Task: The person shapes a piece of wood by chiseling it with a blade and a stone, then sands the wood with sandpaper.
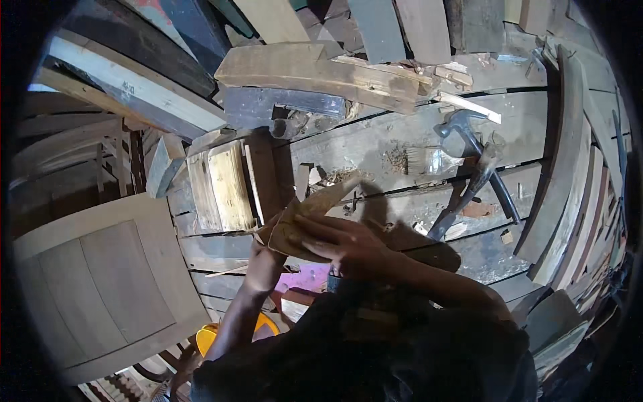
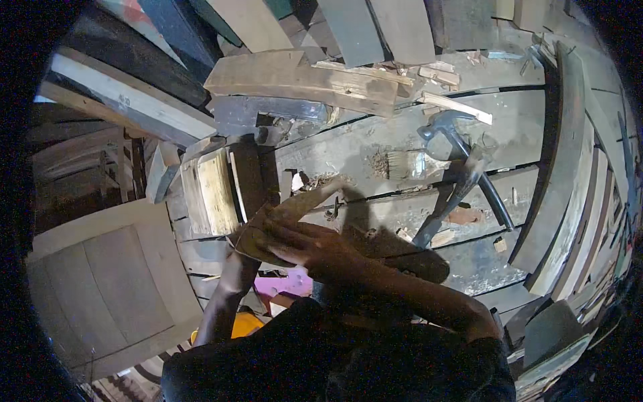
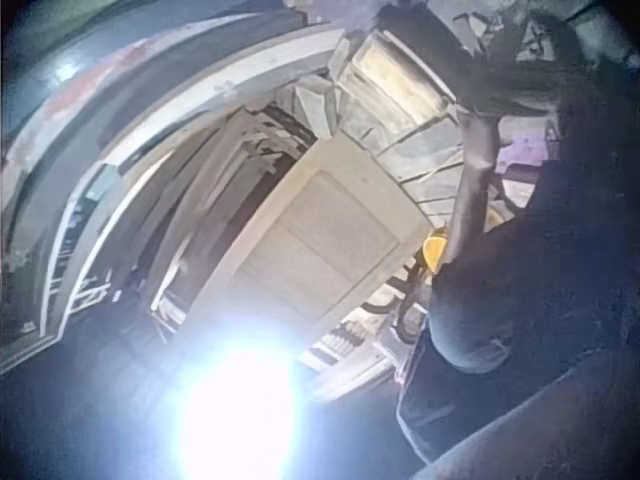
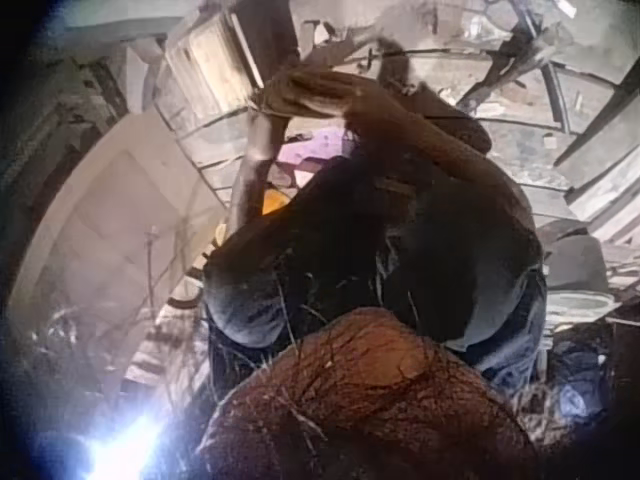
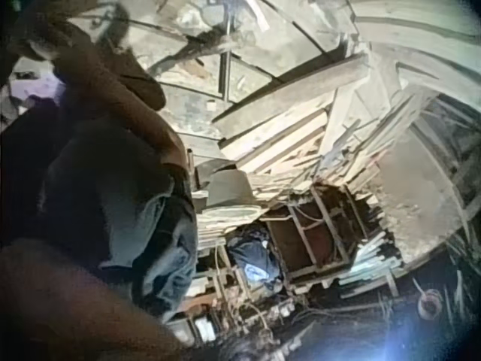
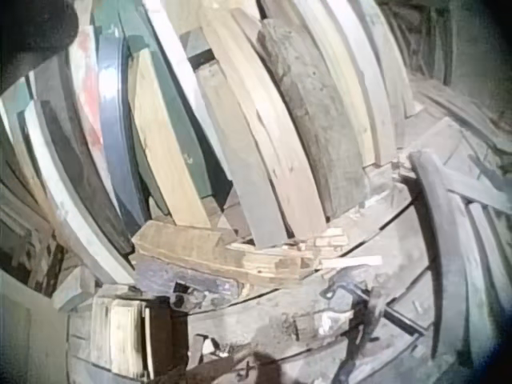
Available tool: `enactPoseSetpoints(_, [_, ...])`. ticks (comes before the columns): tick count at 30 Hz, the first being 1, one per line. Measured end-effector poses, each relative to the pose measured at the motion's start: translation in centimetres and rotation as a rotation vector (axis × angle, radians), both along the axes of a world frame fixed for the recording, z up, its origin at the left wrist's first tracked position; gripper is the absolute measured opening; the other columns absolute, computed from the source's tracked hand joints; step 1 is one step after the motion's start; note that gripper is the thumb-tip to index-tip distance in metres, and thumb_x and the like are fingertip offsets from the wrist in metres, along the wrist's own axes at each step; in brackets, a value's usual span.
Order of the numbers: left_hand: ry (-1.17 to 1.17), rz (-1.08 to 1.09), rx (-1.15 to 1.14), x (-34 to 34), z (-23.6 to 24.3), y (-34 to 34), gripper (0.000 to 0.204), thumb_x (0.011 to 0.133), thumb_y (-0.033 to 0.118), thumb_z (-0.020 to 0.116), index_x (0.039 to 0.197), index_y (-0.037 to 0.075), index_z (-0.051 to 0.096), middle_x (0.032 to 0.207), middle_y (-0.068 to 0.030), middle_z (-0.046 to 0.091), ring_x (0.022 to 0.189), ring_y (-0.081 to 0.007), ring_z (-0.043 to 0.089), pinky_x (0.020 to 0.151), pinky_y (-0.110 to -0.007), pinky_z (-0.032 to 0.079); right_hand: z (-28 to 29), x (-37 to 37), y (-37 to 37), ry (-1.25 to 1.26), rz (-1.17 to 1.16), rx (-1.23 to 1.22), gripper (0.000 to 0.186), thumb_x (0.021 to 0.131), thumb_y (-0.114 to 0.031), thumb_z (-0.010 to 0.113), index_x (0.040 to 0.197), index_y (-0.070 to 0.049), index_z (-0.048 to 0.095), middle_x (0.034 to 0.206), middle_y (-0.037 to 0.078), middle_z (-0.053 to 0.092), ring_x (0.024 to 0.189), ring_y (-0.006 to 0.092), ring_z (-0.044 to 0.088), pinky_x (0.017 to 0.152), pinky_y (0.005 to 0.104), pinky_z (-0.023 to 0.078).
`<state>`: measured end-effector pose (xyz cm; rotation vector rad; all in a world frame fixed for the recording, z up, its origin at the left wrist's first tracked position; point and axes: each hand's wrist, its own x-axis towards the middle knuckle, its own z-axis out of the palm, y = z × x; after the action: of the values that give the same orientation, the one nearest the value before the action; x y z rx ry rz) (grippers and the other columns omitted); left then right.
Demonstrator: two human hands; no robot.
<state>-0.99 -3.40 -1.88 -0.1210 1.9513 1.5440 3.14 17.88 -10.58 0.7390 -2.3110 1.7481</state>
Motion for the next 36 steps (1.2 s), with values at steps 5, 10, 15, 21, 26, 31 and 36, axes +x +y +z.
enactPoseSetpoints(5, [-0.174, 0.275, 0.087, -0.5, 0.7, 2.4, 0.057, 0.104, 0.035, 0.043, 0.144, -0.004, 0.050, 0.141, -0.0224, 0.059, 0.131, -0.0323, 0.060, 0.116, -0.047, 0.045, -4.3, -0.8, 0.4, -0.128, -0.310, 0.153, 0.071, 0.079, 0.006, 0.064, 0.147, -0.013, 0.058, 0.157, 0.013, 0.050, 0.139, 0.0346, 0.054, 0.113, 0.0451, 0.050])
enactPoseSetpoints(10, [-0.206, 0.335, 0.127, 1.8, 0.2, 2.2, 0.062, 0.108, 0.047, 0.045, 0.142, -0.004, 0.047, 0.141, -0.0253, 0.057, 0.131, -0.0356, 0.059, 0.115, -0.051, 0.047, -5.2, 0.8, 2.4, -0.089, -0.142, 0.007, 0.065, 0.080, 0.003, 0.062, 0.144, -0.008, 0.060, 0.149, 0.017, 0.058, 0.139, 0.0346, 0.055, 0.116, 0.0489, 0.044])
enactPoseSetpoints(15, [-0.232, 0.306, 0.224, 3.7, -0.2, 2.2, 0.068, 0.106, 0.049, 0.045, 0.146, -0.006, 0.046, 0.140, -0.0283, 0.058, 0.132, -0.0385, 0.059, 0.117, -0.051, 0.045, -6.2, 1.3, 1.8, -0.039, -0.191, 0.218, 0.071, 0.073, 0.003, 0.063, 0.144, -0.002, 0.059, 0.147, 0.022, 0.059, 0.138, 0.0359, 0.056, 0.114, 0.0481, 0.046])
enactPoseSetpoints(21, [-0.156, 0.084, 0.102, 4.2, 0.4, 4.3, 0.063, 0.104, 0.041, 0.042, 0.150, -0.002, 0.044, 0.148, -0.0254, 0.054, 0.141, -0.0390, 0.051, 0.120, -0.051, 0.037, -15.1, -1.5, 6.2, 0.134, -0.101, 0.340, 0.061, 0.078, -0.012, 0.078, 0.136, 0.003, 0.065, 0.145, 0.019, 0.062, 0.131, 0.0327, 0.062, 0.106, 0.0426, 0.054])
enactPoseSetpoints(26, [-0.427, 0.390, 0.309, 5.5, 0.1, 2.6, 0.063, 0.100, 0.033, 0.046, 0.153, -0.001, 0.042, 0.151, -0.0211, 0.053, 0.144, -0.0341, 0.049, 0.123, -0.050, 0.033, -2.4, 2.2, 1.9, -0.044, -0.014, 0.069, 0.045, 0.086, -0.006, 0.065, 0.130, 0.003, 0.067, 0.141, 0.021, 0.064, 0.134, 0.0349, 0.060, 0.111, 0.0437, 0.050])
enactPoseSetpoints(31, [-0.479, 0.351, 0.498, 5.6, 0.8, 4.6, 0.053, 0.100, 0.020, 0.053, 0.147, -0.003, 0.046, 0.143, -0.0169, 0.058, 0.136, -0.0268, 0.054, 0.122, -0.045, 0.036, -14.2, -1.4, 4.4, -0.425, -0.136, 0.251, 0.055, 0.094, -0.008, 0.062, 0.148, -0.018, 0.057, 0.146, 0.008, 0.063, 0.132, 0.0154, 0.062, 0.105, 0.0321, 0.057])
enactPoseSetpoints(36, [-0.484, 0.291, 0.404, 6.4, 0.3, 3.8, 0.051, 0.100, 0.030, 0.061, 0.141, 0.001, 0.051, 0.134, -0.0126, 0.062, 0.120, -0.0253, 0.061, 0.104, -0.038, 0.049, -4.3, 2.2, 3.7, -0.050, -0.022, -0.087, 0.059, 0.090, -0.014, 0.067, 0.148, -0.018, 0.058, 0.146, 0.012, 0.062, 0.137, 0.0279, 0.058, 0.120, 0.0405, 0.044])
